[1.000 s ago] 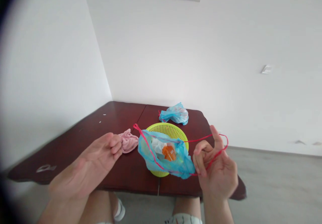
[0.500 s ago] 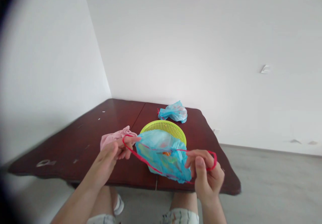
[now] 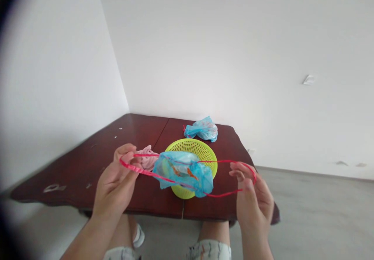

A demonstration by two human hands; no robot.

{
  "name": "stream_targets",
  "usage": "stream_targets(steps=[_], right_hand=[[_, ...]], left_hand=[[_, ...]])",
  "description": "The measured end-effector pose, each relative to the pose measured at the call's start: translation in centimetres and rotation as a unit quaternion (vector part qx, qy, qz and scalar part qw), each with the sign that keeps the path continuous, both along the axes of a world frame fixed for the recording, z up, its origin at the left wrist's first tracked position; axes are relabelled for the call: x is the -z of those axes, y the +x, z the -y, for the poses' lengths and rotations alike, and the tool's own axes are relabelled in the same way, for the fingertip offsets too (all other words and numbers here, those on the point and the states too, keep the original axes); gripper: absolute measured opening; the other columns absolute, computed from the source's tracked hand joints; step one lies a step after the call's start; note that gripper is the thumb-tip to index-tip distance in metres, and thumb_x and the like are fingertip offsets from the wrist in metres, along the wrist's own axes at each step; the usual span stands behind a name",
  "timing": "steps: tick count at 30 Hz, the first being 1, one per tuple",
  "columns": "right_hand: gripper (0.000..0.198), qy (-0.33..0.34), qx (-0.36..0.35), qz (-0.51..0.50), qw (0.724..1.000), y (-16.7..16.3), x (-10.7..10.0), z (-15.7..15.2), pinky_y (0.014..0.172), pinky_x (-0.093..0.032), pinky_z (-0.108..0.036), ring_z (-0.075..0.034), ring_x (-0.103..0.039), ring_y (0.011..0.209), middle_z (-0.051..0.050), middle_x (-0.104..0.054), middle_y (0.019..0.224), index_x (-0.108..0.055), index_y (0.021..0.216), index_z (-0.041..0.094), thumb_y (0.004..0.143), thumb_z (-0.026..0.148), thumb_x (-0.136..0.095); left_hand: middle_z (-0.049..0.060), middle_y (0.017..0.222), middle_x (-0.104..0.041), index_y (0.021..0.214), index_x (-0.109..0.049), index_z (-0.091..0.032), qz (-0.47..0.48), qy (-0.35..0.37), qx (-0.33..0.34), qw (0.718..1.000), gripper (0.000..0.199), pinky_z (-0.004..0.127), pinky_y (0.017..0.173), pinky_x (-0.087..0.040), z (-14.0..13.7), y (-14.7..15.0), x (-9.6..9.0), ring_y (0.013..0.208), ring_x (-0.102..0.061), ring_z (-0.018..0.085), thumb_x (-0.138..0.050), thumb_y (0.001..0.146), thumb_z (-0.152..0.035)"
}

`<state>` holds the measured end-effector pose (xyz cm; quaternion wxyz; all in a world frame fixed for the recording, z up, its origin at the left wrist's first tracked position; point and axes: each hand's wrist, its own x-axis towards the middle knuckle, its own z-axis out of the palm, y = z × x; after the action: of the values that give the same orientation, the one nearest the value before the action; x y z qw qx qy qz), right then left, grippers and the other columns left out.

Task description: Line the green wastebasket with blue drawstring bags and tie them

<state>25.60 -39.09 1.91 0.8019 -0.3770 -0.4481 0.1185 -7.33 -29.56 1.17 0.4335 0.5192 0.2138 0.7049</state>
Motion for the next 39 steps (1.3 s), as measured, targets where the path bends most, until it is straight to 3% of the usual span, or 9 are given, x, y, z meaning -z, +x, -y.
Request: stream_targets(steps=[5,11,16,20,23,26,31,35,39], right_hand=[[0.050,-0.001,0.051,0.136,0.989,-0.7,-2.2,-1.3,0.116,-0.061,-0.054,-0.037,-0.069,0.151,-0.016,-0.072,0.163,-0.074,0.162,0.031,0.114,0.043,-0.079],[0.080,-0.081,-0.030,0.260,0.962,-1.1,-5.7,-3.0,0.116,-0.063,-0.053,-0.031,-0.076,0.137,-0.015,-0.075,0.156,-0.042,0.186,0.036,0.116,0.050,-0.077],[0.043,-0.297,-0.039,0.390,0.871,-0.7,-3.3,-2.8,0.074,-0.057,-0.035,-0.021,-0.072,0.080,-0.002,-0.079,0.095,-0.080,0.138,0.026,0.104,0.050,-0.091],[0.038,-0.359,-0.156,0.365,0.845,0.3,-1.5,-0.7,0.060,-0.036,-0.029,-0.014,-0.053,0.063,0.002,-0.063,0.069,-0.072,0.083,0.022,0.112,0.046,-0.080],[0.046,-0.341,-0.222,0.323,0.854,0.7,-2.1,0.7,0.064,-0.041,-0.028,-0.015,-0.054,0.070,0.000,-0.066,0.077,-0.070,0.085,0.022,0.114,0.057,-0.075],[0.044,-0.350,-0.131,0.322,0.870,0.3,-1.9,0.9,0.064,-0.040,-0.028,-0.016,-0.054,0.071,0.002,-0.064,0.078,-0.068,0.093,0.023,0.112,0.062,-0.076],[0.042,-0.432,-0.095,0.398,0.804,-0.7,3.1,1.1,0.063,-0.029,-0.029,-0.015,-0.049,0.066,0.003,-0.060,0.070,-0.061,0.081,0.023,0.108,0.047,-0.082],[0.039,-0.389,-0.193,0.341,0.834,-0.1,4.6,2.9,0.069,-0.041,-0.028,-0.015,-0.057,0.075,0.000,-0.065,0.081,-0.064,0.082,0.021,0.114,0.041,-0.073],[0.037,-0.272,-0.213,0.271,0.898,1.1,-0.3,4.8,0.071,-0.052,-0.029,-0.018,-0.064,0.081,-0.005,-0.071,0.092,-0.074,0.093,0.023,0.120,0.047,-0.069]], left_hand=[[0.009,0.178,-0.064,0.183,-0.048,-0.052,0.045,0.058,0.097,0.993,0.082,0.053,0.132,-0.058,-0.7,2.4,-3.3,0.161,-0.066,0.033,-0.086,0.112,-0.035],[0.006,0.123,-0.080,0.190,-0.028,-0.036,-0.032,0.098,0.190,0.976,0.088,0.039,0.096,-0.069,-2.4,4.6,-6.3,0.096,-0.080,0.019,-0.078,0.118,-0.035],[-0.002,0.101,-0.067,0.186,-0.031,-0.044,-0.078,0.088,0.172,0.978,0.079,0.028,0.066,-0.056,-1.7,4.8,-7.1,0.071,-0.058,0.013,-0.073,0.121,-0.030],[-0.002,0.096,-0.066,0.189,-0.026,-0.049,-0.120,0.078,0.197,0.970,0.092,0.031,0.064,-0.051,-1.0,4.4,-6.8,0.070,-0.057,0.016,-0.079,0.117,-0.029],[-0.004,0.088,-0.064,0.192,-0.019,-0.044,-0.161,0.079,0.205,0.962,0.103,0.033,0.067,-0.052,-0.5,4.9,-7.1,0.070,-0.058,0.017,-0.084,0.113,-0.027],[-0.004,0.085,-0.064,0.191,-0.026,-0.039,-0.178,0.070,0.198,0.961,0.105,0.034,0.064,-0.051,-0.1,5.8,-7.4,0.068,-0.057,0.017,-0.089,0.108,-0.025],[-0.003,0.087,-0.064,0.190,-0.029,-0.040,-0.167,0.080,0.184,0.965,0.098,0.032,0.060,-0.048,-0.2,6.6,-6.9,0.068,-0.056,0.017,-0.085,0.110,-0.025],[-0.003,0.087,-0.063,0.192,-0.021,-0.040,-0.193,0.094,0.177,0.960,0.101,0.031,0.057,-0.042,-0.3,6.6,-6.6,0.065,-0.052,0.016,-0.083,0.113,-0.033],[-0.005,0.090,-0.065,0.194,-0.013,-0.035,-0.308,0.128,0.197,0.922,0.134,0.031,0.058,-0.038,0.3,7.3,-7.2,0.063,-0.049,0.015,-0.102,0.096,-0.056]])
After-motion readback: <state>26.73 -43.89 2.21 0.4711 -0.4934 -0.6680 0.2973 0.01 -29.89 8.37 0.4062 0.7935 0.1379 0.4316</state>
